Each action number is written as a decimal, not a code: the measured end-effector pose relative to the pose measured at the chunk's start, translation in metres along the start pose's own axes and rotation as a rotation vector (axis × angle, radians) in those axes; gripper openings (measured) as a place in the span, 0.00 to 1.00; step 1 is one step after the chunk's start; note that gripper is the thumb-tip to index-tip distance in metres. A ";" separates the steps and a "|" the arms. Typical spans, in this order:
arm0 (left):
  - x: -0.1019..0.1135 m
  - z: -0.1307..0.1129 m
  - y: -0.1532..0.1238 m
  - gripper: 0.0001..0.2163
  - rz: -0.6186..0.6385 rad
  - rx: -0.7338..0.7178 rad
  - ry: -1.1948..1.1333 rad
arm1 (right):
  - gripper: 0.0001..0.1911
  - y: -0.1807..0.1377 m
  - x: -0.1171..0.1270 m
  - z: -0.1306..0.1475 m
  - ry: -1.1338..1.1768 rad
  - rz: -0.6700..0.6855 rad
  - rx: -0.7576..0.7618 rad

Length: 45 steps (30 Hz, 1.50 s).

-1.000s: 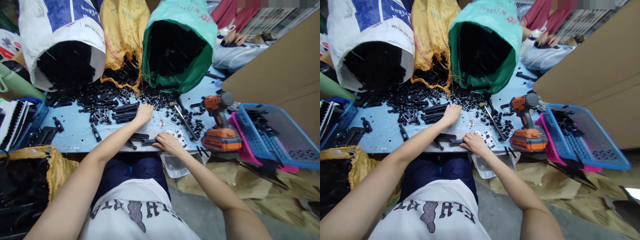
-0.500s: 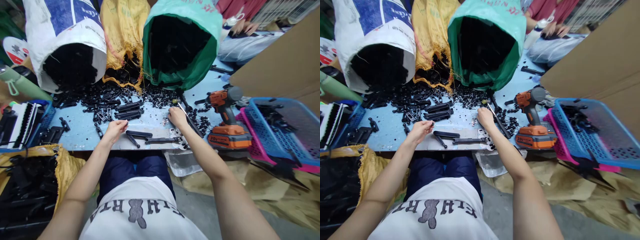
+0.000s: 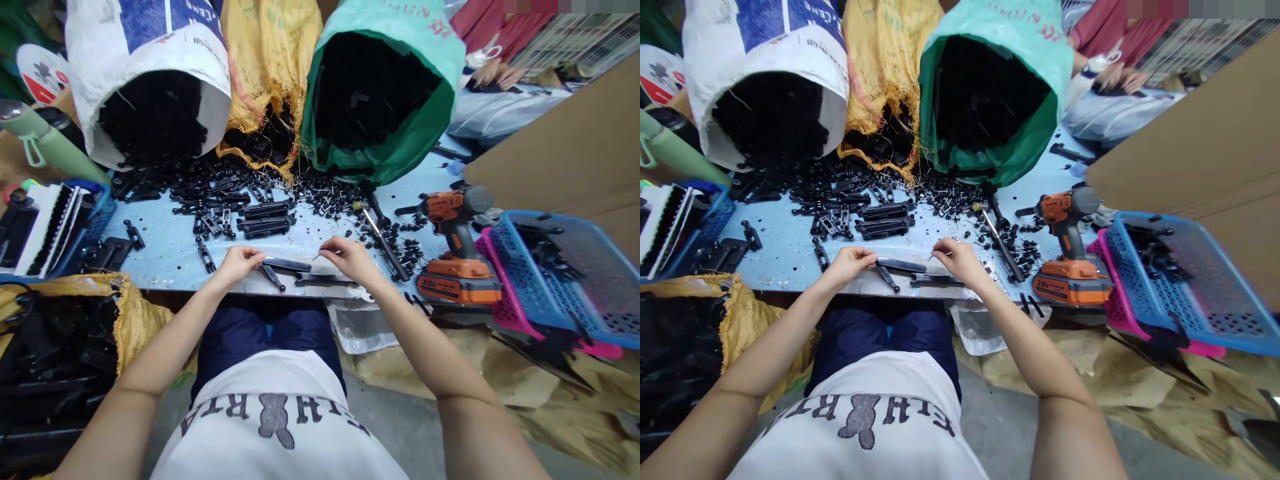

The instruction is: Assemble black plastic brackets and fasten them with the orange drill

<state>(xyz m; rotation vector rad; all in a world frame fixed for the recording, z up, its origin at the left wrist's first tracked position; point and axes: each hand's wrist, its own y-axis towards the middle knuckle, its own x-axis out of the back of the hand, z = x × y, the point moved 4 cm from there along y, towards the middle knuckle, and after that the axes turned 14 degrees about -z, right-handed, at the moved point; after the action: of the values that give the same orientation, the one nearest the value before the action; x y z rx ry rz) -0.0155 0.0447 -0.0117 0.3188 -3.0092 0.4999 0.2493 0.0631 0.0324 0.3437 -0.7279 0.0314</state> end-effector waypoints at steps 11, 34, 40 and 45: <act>0.002 0.007 0.012 0.19 -0.051 -0.035 0.074 | 0.09 -0.019 -0.020 0.029 -0.296 0.174 0.292; -0.071 -0.011 -0.032 0.21 0.236 -1.104 1.079 | 0.30 -0.051 -0.005 -0.015 -0.568 0.024 0.414; -0.043 -0.040 -0.113 0.30 0.328 -1.072 0.368 | 0.30 -0.059 0.035 0.066 0.231 0.327 0.606; -0.051 -0.036 -0.153 0.40 0.298 -0.922 0.045 | 0.30 -0.093 -0.024 0.089 0.457 0.143 0.367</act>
<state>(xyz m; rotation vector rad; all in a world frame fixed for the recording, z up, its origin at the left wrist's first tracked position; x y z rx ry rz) 0.0687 -0.0756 0.0644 -0.2050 -2.8580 -0.8479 0.1873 -0.0505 0.0510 0.6100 -0.2875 0.3707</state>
